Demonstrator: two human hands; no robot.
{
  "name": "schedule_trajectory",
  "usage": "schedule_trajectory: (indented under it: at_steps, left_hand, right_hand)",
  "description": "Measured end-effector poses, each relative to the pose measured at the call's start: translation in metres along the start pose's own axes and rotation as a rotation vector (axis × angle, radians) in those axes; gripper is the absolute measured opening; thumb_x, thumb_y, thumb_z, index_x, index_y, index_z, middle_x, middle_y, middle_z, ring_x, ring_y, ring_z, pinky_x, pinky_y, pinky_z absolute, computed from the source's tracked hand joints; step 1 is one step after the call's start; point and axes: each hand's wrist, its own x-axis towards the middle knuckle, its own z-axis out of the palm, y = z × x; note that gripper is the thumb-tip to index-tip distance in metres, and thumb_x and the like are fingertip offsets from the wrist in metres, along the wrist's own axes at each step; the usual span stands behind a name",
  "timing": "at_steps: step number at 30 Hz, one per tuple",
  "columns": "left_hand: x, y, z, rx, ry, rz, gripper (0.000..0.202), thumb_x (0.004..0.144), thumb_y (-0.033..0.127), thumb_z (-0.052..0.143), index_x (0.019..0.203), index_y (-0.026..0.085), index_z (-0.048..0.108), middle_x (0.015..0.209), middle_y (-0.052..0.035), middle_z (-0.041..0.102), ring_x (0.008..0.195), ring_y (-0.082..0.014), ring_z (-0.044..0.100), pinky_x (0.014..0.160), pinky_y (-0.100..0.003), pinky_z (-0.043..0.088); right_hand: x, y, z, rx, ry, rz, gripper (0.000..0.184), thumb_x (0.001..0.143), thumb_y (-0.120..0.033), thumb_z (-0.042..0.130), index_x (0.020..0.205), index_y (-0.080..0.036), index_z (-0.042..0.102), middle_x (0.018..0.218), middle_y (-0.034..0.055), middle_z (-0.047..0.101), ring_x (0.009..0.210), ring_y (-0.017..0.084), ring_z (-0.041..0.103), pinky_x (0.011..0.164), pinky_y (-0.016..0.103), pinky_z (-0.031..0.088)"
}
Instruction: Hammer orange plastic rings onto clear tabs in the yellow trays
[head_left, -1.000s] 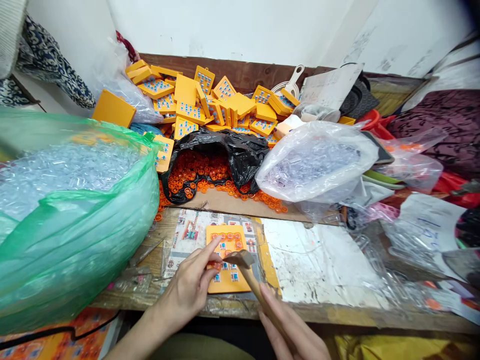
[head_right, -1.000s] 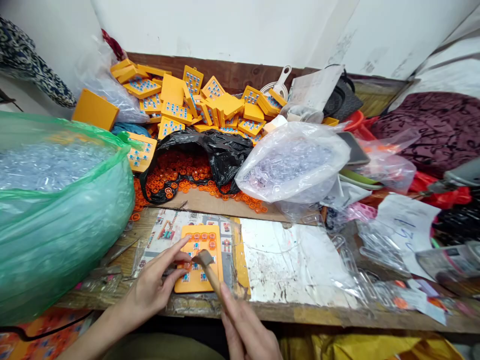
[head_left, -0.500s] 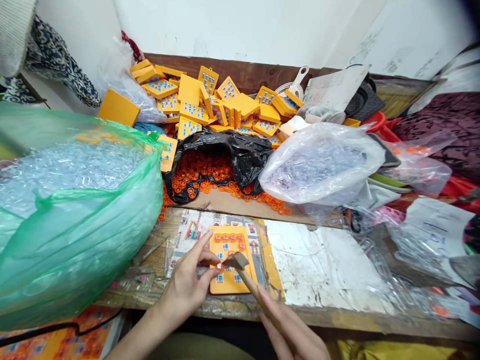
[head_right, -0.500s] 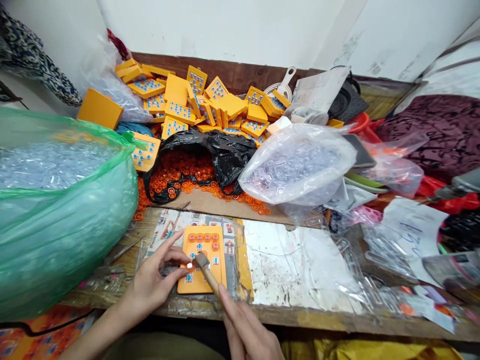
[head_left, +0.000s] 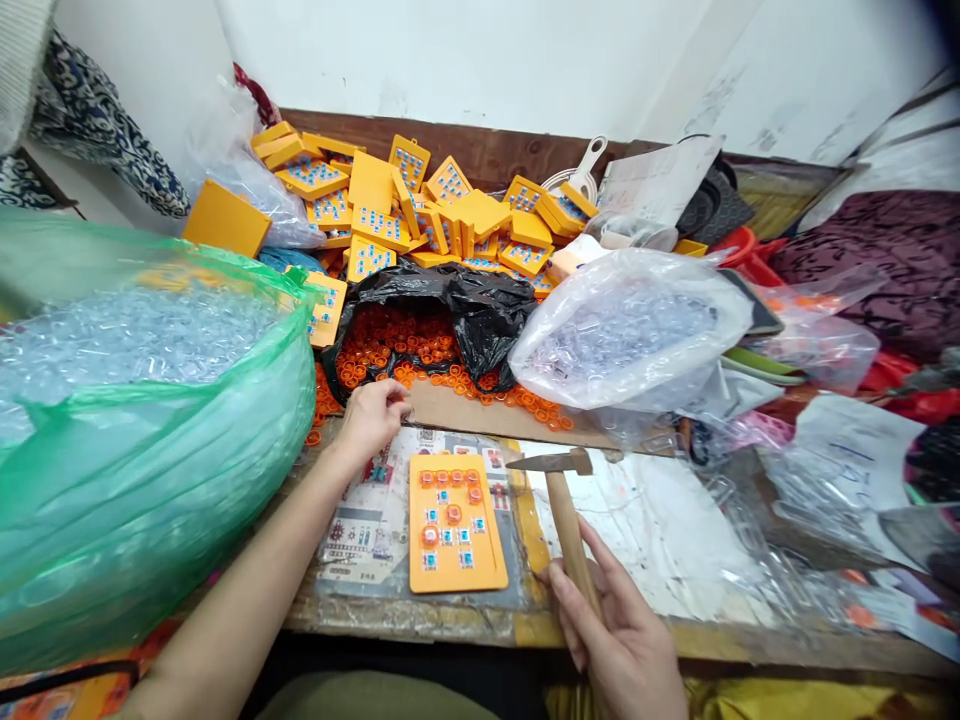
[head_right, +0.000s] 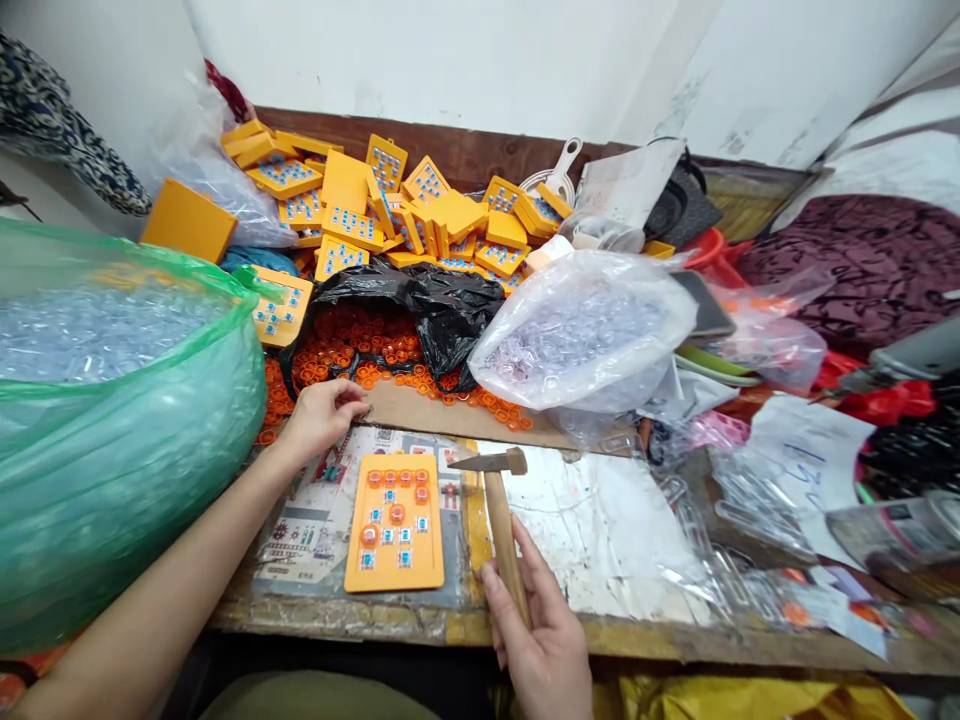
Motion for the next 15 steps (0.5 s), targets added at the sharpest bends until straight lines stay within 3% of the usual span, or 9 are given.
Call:
schedule_trajectory:
  at_steps: [2,8,11,13,15]
  left_hand:
    - [-0.004,0.001,0.002,-0.015,-0.036,0.03,0.019,0.091,0.03,0.057,0.093,0.013,0.063,0.093,-0.004,0.066,0.084,-0.0167,0.064,0.078,-0.037,0.055]
    - [0.0,-0.006,0.008,-0.01,-0.066,0.088,0.014,0.092,0.026,0.055,0.094,0.015,0.064,0.101,-0.0058,0.066,0.093,-0.0176,0.062,0.086,-0.04,0.052]
    - [-0.008,-0.003,0.004,-0.04,-0.049,0.102,0.014,0.087,0.01,0.054,0.095,0.012,0.066,0.095,-0.0086,0.067,0.092,-0.0193,0.063,0.089,-0.039,0.05]
    - [-0.028,0.006,-0.001,-0.076,-0.037,0.112,0.022,0.084,0.006,0.054,0.102,0.011,0.065,0.095,-0.0096,0.068,0.089,-0.0195,0.063,0.087,-0.036,0.052]
    - [-0.058,0.02,-0.004,-0.145,-0.033,0.157,0.03,0.085,0.011,0.054,0.114,0.014,0.061,0.096,-0.0074,0.068,0.087,-0.0183,0.063,0.083,-0.033,0.053]
  right_hand:
    - [-0.001,-0.002,0.001,0.065,-0.004,0.062,0.069,0.074,-0.043,0.075,0.136,-0.026,0.051,0.103,0.0059,0.071,0.037,0.003,0.039,0.032,0.017,0.035]
    - [-0.001,-0.007,0.005,0.062,-0.003,0.079,0.071,0.072,-0.042,0.077,0.136,-0.025,0.051,0.1,0.0053,0.072,0.038,0.002,0.04,0.032,0.016,0.036]
    - [-0.006,-0.002,0.0,0.0,0.009,0.046,0.064,0.075,-0.042,0.074,0.134,-0.025,0.054,0.114,0.0064,0.07,0.042,0.005,0.052,0.032,0.015,0.042]
    - [-0.009,0.005,-0.007,-0.101,0.024,-0.019,0.055,0.078,-0.04,0.071,0.129,-0.024,0.06,0.125,0.0054,0.066,0.067,0.014,0.07,0.046,0.016,0.055]
    - [-0.012,0.011,-0.017,-0.24,-0.027,-0.159,0.045,0.081,-0.035,0.069,0.124,-0.021,0.065,0.126,0.004,0.065,0.098,0.022,0.07,0.073,0.021,0.06]
